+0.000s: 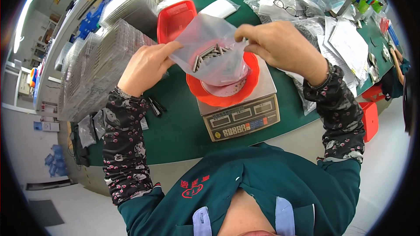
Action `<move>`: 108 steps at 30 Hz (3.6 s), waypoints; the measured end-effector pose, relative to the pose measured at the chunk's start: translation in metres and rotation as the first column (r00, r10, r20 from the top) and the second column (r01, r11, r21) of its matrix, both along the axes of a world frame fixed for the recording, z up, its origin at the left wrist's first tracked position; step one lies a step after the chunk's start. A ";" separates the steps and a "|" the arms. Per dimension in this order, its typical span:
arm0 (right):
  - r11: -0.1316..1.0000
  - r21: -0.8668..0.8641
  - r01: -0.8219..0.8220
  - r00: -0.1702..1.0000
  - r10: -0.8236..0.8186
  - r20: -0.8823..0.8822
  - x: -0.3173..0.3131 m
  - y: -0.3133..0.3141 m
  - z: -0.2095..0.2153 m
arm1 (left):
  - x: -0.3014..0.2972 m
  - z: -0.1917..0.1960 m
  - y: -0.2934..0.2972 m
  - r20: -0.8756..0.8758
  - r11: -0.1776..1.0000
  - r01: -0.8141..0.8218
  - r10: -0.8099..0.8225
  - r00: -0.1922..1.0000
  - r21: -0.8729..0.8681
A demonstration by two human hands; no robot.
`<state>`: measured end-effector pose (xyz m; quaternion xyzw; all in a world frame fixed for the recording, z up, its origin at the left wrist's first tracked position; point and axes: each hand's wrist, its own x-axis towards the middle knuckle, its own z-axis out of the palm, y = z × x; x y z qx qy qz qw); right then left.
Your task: Bagging, weighing, and stapling small metal components at a factory workbench.
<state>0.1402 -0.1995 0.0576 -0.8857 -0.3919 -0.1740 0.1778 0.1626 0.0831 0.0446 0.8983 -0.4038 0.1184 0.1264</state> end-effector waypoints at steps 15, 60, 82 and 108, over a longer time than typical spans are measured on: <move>0.963 -0.022 0.268 0.923 -0.264 -0.280 -0.060 0.000 0.057 | -0.137 -0.115 0.084 -0.147 0.755 -0.548 0.534 0.833 -0.361; 0.915 -0.401 0.047 0.981 -0.118 -0.155 0.059 0.091 -0.100 | -0.190 -0.232 0.111 -0.525 0.523 -0.710 0.481 0.702 -0.471; 0.965 -0.092 0.245 0.958 -0.255 -0.129 0.054 0.074 -0.036 | -0.172 -0.231 0.100 -0.596 0.669 -0.657 0.383 0.706 -0.348; 0.242 0.227 0.943 0.258 -0.107 -0.960 -0.079 -0.202 -0.128 | -0.154 -0.206 -0.021 -0.528 0.836 -0.473 0.279 0.802 -0.277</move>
